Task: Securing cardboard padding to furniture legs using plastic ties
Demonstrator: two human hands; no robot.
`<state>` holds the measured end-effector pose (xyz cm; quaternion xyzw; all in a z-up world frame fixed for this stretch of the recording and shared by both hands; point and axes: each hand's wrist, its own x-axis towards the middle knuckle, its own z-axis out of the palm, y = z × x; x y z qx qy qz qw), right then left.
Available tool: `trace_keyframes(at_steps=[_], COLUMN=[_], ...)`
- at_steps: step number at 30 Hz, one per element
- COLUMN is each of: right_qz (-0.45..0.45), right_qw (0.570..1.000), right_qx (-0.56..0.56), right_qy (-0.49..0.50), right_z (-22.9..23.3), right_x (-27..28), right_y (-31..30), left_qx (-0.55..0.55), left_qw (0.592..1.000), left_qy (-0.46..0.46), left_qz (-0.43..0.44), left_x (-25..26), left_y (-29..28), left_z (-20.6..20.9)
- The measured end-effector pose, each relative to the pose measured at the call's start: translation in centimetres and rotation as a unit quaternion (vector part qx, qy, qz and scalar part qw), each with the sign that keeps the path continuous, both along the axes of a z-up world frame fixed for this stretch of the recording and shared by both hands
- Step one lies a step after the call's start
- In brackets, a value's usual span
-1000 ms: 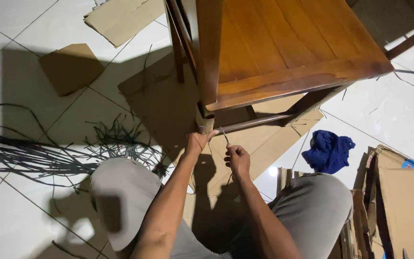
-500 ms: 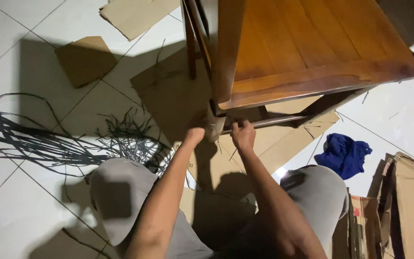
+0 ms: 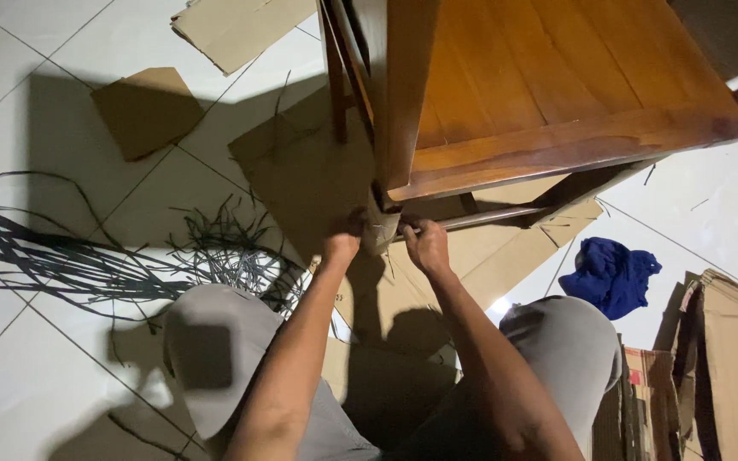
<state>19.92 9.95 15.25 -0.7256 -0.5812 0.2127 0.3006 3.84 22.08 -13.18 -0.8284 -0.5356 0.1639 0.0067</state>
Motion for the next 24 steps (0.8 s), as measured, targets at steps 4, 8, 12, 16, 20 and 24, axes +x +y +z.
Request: trace_keyframes(at_steps=[4,8,12,16,20,24], right_qz=[-0.041,-0.046,-0.034,-0.046,-0.04,0.007], right_qw=[0.997,0.991,0.986,0.989,0.989,0.995], right_qx=[-0.061,-0.09,-0.11,-0.079,-0.058,-0.01], right_qy=[0.027,0.09,0.121,0.12,0.127,0.101], right_z=[0.2,2.6,3.6,2.0,2.2,2.3], right_x=[-0.3,-2.0,-2.6,-2.8,-4.0,-4.8], right_y=[-1.3,-3.3,-4.6,-5.5,-6.5,-7.8], left_qx=[-0.039,0.014,0.051,-0.07,-0.124,-0.154], left_qw=[0.93,0.851,0.803,0.681,0.537,0.465], left_qy=[-0.285,-0.408,-0.468,-0.624,-0.721,-0.769], left_qz=[0.23,0.332,0.366,0.378,0.419,0.409], left_x=[-2.5,-2.8,-2.1,-2.0,-0.1,-0.4], left_y=[-8.1,-8.7,-10.8,-11.8,-11.4,-13.7], left_z=[20.6,12.3,16.1,16.9,12.7,16.8])
